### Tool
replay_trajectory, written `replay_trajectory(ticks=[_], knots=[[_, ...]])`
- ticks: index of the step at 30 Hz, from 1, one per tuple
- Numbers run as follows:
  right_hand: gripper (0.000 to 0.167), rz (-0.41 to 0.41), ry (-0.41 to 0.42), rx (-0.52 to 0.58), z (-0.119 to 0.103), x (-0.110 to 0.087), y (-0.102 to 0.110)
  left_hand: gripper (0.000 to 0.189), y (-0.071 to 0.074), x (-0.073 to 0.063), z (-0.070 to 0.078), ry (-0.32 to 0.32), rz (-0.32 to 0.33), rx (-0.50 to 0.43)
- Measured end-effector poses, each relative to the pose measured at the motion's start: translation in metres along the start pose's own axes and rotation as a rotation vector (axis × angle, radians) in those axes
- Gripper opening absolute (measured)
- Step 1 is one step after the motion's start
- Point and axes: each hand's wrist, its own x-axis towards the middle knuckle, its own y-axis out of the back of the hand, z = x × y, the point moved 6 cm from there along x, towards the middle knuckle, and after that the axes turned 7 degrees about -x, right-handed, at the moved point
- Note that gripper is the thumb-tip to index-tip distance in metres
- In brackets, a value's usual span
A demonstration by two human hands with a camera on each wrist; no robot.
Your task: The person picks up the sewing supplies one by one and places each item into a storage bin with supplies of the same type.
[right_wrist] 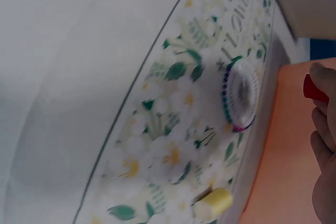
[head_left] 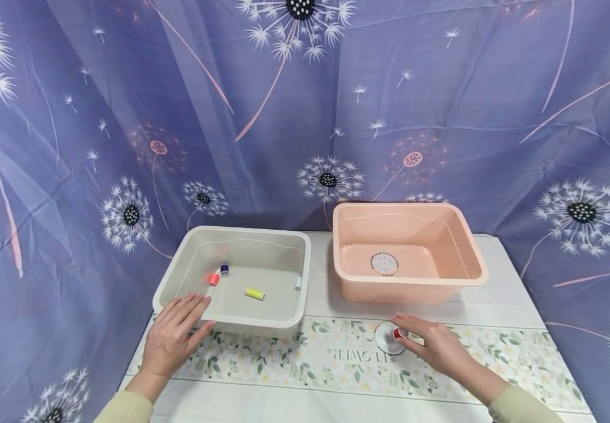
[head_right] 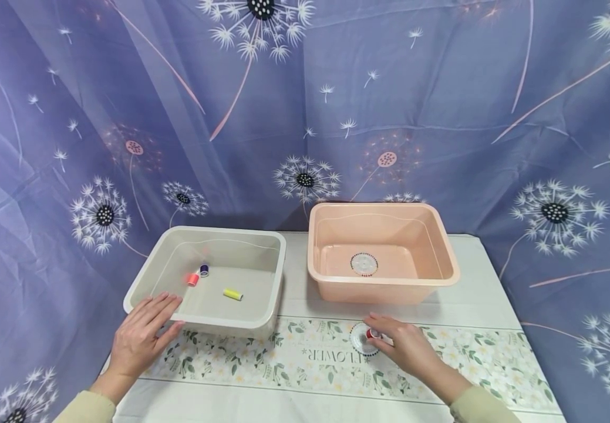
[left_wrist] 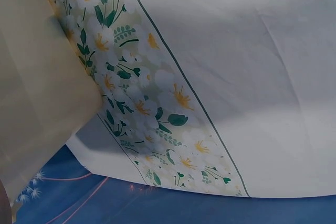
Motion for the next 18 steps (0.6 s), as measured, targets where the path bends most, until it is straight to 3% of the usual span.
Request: replay_trajectory(ticks=[18], knots=[[0.049, -0.009, 0.112, 0.078, -0.042, 0.047, 0.011, 0.069, 0.0, -0.001, -0.001, 0.013, -0.018, 0.021]])
